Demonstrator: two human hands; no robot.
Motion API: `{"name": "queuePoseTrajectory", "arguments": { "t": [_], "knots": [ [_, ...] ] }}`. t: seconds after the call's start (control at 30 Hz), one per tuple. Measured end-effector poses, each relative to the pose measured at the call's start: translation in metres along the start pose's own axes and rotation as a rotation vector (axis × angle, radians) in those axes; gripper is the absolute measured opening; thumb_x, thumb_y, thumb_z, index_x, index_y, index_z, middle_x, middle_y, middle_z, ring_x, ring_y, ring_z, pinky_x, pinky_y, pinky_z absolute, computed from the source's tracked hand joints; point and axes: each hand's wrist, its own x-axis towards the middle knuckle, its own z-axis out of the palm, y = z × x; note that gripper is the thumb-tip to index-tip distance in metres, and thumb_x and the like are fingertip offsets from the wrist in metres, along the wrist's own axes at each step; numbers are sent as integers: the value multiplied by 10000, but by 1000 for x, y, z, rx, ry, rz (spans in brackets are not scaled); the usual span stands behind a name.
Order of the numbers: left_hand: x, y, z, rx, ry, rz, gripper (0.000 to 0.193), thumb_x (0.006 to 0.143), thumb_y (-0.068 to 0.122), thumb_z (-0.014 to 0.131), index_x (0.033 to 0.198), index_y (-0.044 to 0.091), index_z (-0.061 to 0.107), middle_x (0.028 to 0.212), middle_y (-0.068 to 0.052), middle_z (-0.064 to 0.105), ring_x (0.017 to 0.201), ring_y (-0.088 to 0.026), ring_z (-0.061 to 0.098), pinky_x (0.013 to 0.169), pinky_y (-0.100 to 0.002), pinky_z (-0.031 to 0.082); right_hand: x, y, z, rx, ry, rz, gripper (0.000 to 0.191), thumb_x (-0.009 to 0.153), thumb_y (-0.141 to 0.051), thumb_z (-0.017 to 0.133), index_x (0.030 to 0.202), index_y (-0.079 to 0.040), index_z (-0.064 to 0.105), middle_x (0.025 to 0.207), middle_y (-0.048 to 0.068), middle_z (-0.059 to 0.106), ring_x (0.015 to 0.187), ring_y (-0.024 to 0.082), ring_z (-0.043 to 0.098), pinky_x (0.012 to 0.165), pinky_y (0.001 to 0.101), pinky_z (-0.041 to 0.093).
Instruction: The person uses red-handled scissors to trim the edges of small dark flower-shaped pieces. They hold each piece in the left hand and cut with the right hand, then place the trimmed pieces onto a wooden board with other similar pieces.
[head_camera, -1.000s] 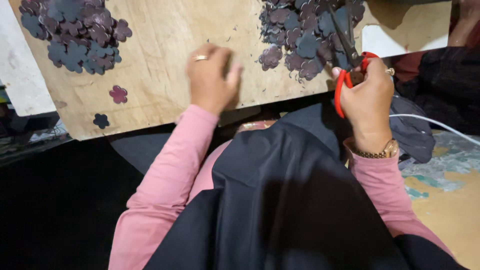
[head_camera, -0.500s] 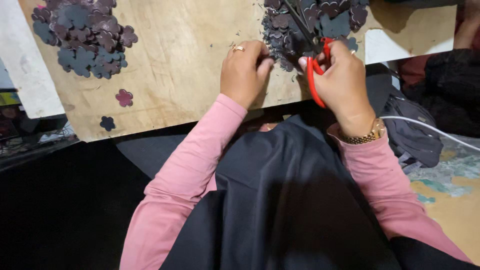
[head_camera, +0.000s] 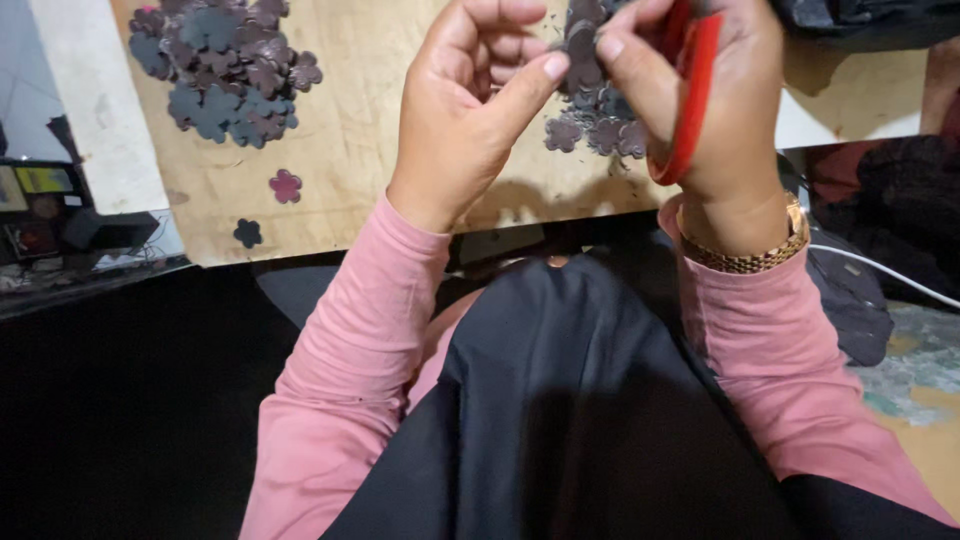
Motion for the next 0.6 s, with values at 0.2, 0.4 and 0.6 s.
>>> {"name": "queuePoseTrajectory", "arguments": {
  "t": [0.2,0.4,0.6],
  "knots": [
    [-15,28,-7,16,90,-159,187,1050,128,714,1178,0,668,1029,-75,740,896,-111,713,723,-225,531,0,-16,30,86,-14,-70,222,1062,6,724,1149,-47,527,1023,58,666,881,86,631,829,216,528],
    [-36,18,-18,-75,175,-79,205,1037,76,697,1218,-2,640,1083,-61,729,934,-116,726,757,-231,536,-21,5,46,115,-14,41,231,1056,-8,719,1140,-44,507,1000,63,635,792,92,575,745,223,495],
    [-44,13,-19,-164,50,-61,278,1059,-57,655,1330,-47,597,1085,-85,707,950,-107,678,892,-248,574,-31,12,51,212,-8,56,211,1012,-26,664,1142,-45,499,1043,68,639,863,118,630,785,244,537]
  ]
}}
